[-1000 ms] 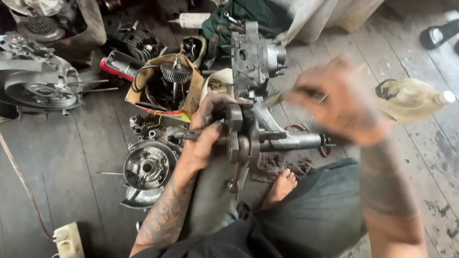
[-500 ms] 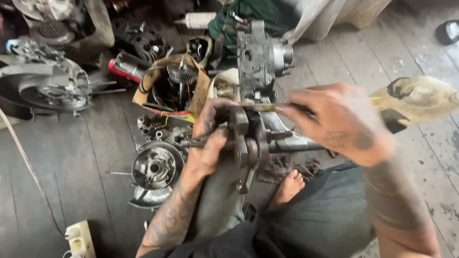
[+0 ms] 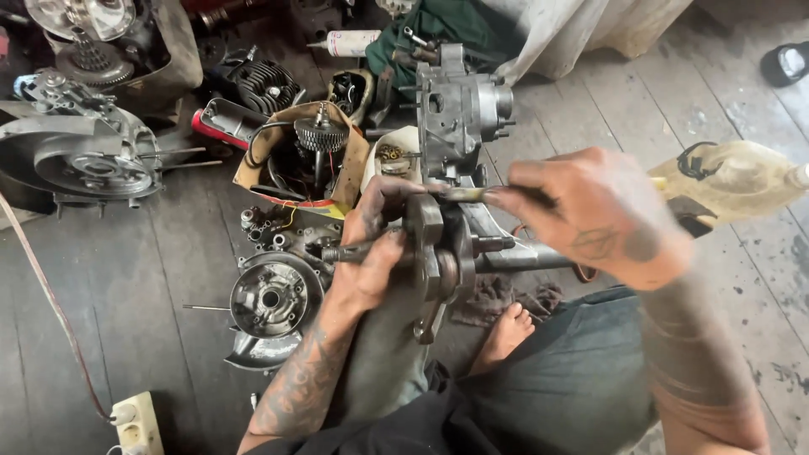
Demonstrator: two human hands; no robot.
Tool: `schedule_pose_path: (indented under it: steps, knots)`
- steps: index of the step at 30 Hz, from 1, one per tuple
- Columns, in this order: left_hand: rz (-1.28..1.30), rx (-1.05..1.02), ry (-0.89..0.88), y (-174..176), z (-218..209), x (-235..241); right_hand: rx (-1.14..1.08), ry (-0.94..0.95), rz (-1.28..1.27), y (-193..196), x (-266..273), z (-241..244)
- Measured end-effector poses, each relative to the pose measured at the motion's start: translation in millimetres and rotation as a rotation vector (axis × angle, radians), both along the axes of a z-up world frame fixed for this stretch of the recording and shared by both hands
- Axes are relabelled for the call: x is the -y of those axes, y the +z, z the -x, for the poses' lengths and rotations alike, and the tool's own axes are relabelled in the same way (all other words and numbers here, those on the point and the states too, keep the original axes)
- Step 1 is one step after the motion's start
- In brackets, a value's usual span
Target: Scrubbing and cleaning motorcycle engine components using a brush and solvent on a workshop floor.
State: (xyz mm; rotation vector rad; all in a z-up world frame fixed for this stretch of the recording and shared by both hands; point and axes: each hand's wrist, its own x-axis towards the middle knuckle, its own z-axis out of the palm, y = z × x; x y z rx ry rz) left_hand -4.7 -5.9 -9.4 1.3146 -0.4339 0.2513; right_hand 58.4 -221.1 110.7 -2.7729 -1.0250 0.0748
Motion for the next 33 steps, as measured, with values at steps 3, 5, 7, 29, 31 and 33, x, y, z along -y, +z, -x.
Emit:
schedule_pose_path:
  steps: [3, 5, 7, 29, 31, 33]
  knots:
    - [-0.016, -0.028, 0.012, -2, -1, -1, 0.149, 0.057, -0.150, -9, -1, -2]
    - [0.016, -0.022, -0.021, -4, -2, -1, 0.043, 0.162, -0.040, -15, 13, -15]
    - [-0.005, -0.043, 0.013, -3, -1, -1, 0.127, 0.143, -0.063, -18, 6, -8]
    - [-0.044, -0.060, 0.094, -9, -12, -21, -0.076, 0.004, -0.670, -60, 36, 88]
    - [-0.072, -0.030, 0.091, -10, -14, -23, -0.116, -0.059, -0.691, -56, 28, 95]
    - [-0.099, 0.012, 0.092, -12, -18, -22, -0.146, -0.113, -0.711, -54, 24, 96]
